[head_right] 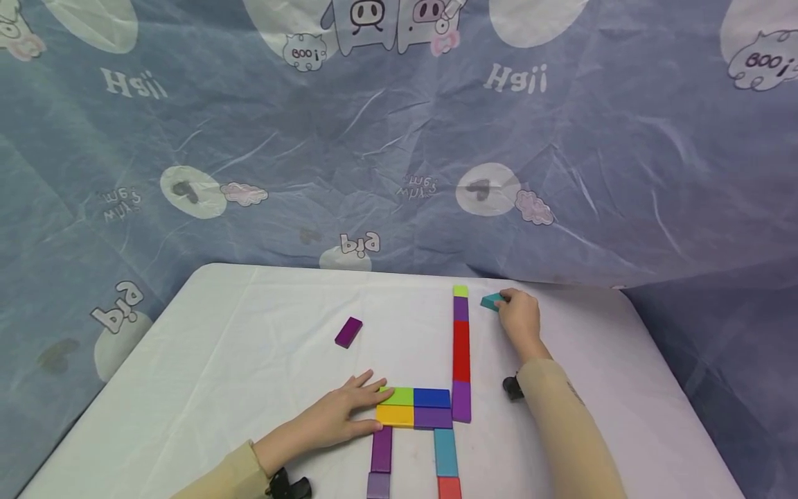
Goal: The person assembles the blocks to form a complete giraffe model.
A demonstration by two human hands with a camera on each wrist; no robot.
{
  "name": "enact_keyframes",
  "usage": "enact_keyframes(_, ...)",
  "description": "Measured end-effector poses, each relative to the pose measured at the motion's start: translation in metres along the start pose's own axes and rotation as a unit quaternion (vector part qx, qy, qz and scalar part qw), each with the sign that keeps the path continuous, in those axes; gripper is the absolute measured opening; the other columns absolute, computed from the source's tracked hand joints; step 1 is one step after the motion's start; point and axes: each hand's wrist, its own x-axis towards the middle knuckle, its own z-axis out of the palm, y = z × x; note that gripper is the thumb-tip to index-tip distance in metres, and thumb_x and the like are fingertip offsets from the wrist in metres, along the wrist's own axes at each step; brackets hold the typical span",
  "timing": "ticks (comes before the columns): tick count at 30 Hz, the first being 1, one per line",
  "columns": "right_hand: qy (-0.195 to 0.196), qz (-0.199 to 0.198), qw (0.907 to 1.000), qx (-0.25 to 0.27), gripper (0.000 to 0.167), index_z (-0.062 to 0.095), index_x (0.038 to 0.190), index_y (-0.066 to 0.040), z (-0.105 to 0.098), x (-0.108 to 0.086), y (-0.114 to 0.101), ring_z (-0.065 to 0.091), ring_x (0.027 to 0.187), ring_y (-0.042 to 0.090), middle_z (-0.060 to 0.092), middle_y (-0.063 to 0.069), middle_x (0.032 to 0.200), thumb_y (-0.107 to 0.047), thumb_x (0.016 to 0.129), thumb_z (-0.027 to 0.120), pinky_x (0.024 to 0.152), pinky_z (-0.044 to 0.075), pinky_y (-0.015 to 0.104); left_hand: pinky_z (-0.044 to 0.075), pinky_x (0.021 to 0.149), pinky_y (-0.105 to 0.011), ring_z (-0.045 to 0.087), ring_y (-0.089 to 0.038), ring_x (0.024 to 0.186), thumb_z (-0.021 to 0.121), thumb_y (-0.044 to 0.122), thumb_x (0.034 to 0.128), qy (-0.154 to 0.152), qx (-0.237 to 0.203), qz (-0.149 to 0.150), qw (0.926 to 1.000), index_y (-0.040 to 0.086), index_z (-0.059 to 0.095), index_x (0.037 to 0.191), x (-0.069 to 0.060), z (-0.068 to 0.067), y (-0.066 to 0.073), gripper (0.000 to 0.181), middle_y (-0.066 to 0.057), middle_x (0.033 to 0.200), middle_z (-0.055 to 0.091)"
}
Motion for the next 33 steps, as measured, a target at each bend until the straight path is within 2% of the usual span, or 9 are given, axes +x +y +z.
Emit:
enact_keyframes(9,0.004,0.001,1.0000,0.006,0.032,0.063,0.123,0.009,0.004,0.012,-0.010,0.059,0.115,0.043,0.066,0.027,0.120,-0.008,0.096,0.061,0.097,0.050,0.052,0.024,0.121,-0.051,0.027,-0.028,0.150,0.063,0.044,0.0943,0.004,0.008,0.006,0.9999,0.027,0.050,0.145,0.001,0.000,0.001,0.055,0.001,0.153,0.045)
enact_keyframes(15,0.010,-0.010,0.9998,0.011,0.031,0.064,0.122,0.009,0.008,0.013,-0.014,0.059,0.114,0.043,0.066,0.028,0.119,-0.007,0.095,0.062,0.097,0.050,0.052,0.023,0.121,-0.051,0.026,-0.027,0.150,0.063,0.044,0.0943,0.003,0.004,0.005,1.0000,0.027,0.050,0.145,0.001,-0.001,0.000,0.055,0.002,0.153,0.045)
enact_keyframes(33,0.022,-0.007,0.9996,0.016,0.031,0.064,0.122,0.008,0.017,0.012,-0.018,0.060,0.112,0.041,0.065,0.027,0.121,-0.006,0.095,0.061,0.097,0.051,0.051,0.023,0.121,-0.051,0.026,-0.026,0.151,0.062,0.046,0.0944,0.000,0.006,0.004,1.0000,0.028,0.049,0.146,0.000,0.002,-0.002,0.056,0.003,0.153,0.045)
